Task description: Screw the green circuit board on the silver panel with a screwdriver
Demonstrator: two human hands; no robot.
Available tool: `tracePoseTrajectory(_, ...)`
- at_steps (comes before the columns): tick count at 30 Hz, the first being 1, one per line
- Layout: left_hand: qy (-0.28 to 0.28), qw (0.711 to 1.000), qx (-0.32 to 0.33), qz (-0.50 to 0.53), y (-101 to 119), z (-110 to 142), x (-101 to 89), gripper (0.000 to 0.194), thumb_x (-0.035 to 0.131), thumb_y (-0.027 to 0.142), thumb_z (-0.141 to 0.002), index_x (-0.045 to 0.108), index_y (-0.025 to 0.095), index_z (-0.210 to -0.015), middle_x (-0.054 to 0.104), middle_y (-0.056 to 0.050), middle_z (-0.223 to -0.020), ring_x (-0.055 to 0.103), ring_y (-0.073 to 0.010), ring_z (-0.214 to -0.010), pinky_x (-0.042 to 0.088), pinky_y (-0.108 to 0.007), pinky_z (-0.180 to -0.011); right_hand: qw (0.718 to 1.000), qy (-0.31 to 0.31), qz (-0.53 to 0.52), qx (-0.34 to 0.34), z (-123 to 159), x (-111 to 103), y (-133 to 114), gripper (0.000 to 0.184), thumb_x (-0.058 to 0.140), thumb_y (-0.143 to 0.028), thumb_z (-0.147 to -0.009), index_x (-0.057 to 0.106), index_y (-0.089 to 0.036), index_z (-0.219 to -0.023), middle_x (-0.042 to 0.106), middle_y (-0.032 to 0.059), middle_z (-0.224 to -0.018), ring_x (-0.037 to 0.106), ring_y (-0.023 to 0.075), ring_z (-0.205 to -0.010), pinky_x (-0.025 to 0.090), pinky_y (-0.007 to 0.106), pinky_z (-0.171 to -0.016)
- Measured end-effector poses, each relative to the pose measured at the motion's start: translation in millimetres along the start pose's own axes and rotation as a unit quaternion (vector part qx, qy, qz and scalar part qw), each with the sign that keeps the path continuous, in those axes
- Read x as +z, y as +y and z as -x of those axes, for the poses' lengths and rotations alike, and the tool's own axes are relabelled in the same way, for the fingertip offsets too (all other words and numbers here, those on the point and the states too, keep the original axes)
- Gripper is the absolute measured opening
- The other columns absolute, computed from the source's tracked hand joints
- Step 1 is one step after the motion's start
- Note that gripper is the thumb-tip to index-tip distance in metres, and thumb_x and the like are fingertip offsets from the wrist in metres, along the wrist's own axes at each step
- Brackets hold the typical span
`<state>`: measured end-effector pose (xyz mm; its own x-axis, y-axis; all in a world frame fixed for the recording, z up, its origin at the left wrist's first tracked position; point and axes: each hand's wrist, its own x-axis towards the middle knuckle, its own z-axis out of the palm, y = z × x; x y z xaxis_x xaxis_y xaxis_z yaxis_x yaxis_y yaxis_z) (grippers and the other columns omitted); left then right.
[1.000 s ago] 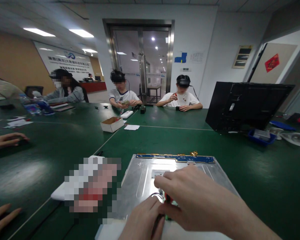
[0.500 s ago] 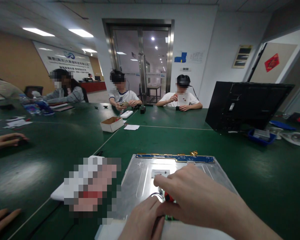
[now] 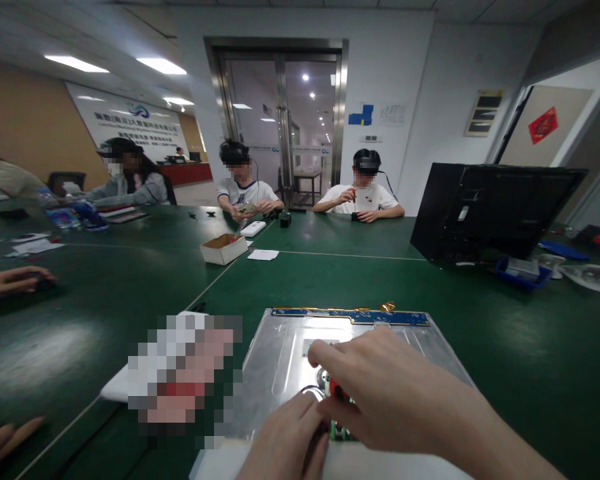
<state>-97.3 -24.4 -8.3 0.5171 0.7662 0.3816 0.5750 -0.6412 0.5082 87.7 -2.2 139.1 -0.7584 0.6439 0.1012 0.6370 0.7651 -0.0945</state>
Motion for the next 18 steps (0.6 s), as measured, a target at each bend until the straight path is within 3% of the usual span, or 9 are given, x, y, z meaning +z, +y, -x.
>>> tracePoseTrajectory(4,0.0,1.0,-0.009,0.0,1.8,-0.1,0.0,0.019,0.049,0.011,-0.084,0.061,0.021,-0.095,0.066,-0.006,-0.092,0.065,-0.0202,-0.081,0.053,-0.026,-0.071,1.0,-0.012,-0.002,0.011,-1.1,-1.5,0.0,0.023,0.061,-0.037,-0.089,0.054,-0.021,-0.103,0.07,0.0019,-0.077,0.061,0.0177,-0.06,0.017,0.029,-0.046)
tracePoseTrajectory(12,-0.007,1.0,-0.015,0.015,4.4,-1.7,-2.4,0.018,0.049,0.013,-0.084,0.062,0.021,-0.093,0.066,-0.007,-0.09,0.064,-0.0213,-0.081,0.055,-0.029,-0.074,0.999,-0.014,-0.029,-0.013,3.2,-7.9,-3.5,0.022,0.062,-0.024,-0.077,0.05,-0.021,-0.095,0.065,0.0003,-0.08,0.055,0.0151,-0.06,0.025,0.028,-0.046)
tracePoseTrajectory(18,-0.008,1.0,-0.001,0.008,0.5,-1.1,0.3,0.021,0.047,0.01,-0.084,0.06,0.021,-0.098,0.067,-0.006,-0.092,0.065,-0.0208,-0.081,0.054,-0.028,-0.071,1.0,-0.002,-0.001,0.004,1.0,-0.4,-0.2,0.017,0.057,-0.03,-0.086,0.053,-0.021,-0.1,0.069,0.0008,-0.074,0.057,0.0163,-0.056,0.017,0.029,-0.045)
